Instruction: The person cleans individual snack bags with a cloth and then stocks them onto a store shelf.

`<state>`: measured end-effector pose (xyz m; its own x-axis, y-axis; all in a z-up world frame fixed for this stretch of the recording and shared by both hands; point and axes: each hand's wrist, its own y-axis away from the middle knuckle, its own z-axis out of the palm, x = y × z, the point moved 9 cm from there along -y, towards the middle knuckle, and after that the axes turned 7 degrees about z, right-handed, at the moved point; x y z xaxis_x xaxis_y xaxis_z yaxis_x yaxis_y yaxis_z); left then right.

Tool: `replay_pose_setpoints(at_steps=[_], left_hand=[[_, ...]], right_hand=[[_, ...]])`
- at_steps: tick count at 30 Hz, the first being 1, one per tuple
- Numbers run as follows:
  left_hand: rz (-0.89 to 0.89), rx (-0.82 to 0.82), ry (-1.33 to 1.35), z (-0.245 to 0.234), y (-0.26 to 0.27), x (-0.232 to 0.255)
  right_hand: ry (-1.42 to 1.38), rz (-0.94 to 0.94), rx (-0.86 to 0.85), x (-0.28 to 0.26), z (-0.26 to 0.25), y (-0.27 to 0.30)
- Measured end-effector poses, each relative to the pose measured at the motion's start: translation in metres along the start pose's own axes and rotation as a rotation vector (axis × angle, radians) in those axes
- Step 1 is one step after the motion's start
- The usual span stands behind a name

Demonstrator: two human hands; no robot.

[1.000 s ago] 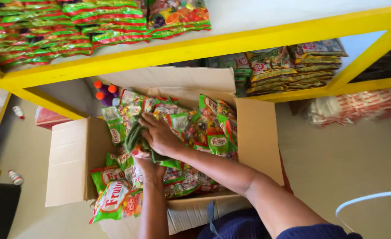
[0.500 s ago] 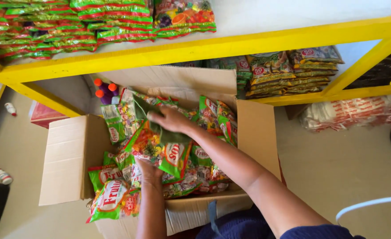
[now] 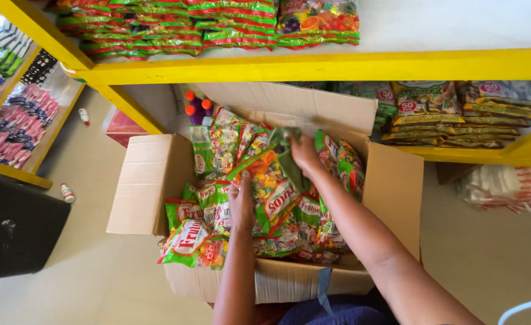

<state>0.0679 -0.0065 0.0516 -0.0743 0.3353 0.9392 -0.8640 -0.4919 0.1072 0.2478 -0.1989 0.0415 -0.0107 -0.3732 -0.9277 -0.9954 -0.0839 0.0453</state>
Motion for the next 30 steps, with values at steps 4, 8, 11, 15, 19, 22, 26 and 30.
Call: replay_pose_setpoints(at_steps=[4, 8, 11, 15, 19, 22, 26, 30], left_hand=[[0.023, -0.092, -0.02, -0.006, -0.012, -0.014], [-0.1, -0.098, -0.226, 0.018, 0.01, 0.012], [-0.026, -0.157, -0.232, 0.016, 0.007, 0.001], [0.162, -0.149, -0.099, -0.003, -0.002, -0.012], [0.034, -0.024, -0.233, -0.02, 0.014, 0.014], [-0.069, 0.112, -0.065, -0.034, 0.021, 0.041], [-0.077, 0.121, 0.102, -0.042, 0.015, 0.049], [0.063, 0.0, 0.185, -0.046, -0.025, 0.002]], right_hand=[[-0.459, -0.046, 0.098, -0.052, -0.031, 0.026], [-0.079, -0.646, -0.243, -0.154, 0.001, 0.095], [0.166, -0.751, -0.161, -0.153, 0.012, 0.088], [0.249, -0.517, -0.109, -0.102, 0.006, 0.045], [0.376, -0.448, -0.082, -0.098, -0.013, 0.021], [0.621, -0.561, 0.06, -0.119, -0.029, 0.031], [0.272, -0.563, -0.101, -0.116, -0.015, 0.043], [-0.22, -0.196, -0.602, -0.084, 0.012, 0.074]])
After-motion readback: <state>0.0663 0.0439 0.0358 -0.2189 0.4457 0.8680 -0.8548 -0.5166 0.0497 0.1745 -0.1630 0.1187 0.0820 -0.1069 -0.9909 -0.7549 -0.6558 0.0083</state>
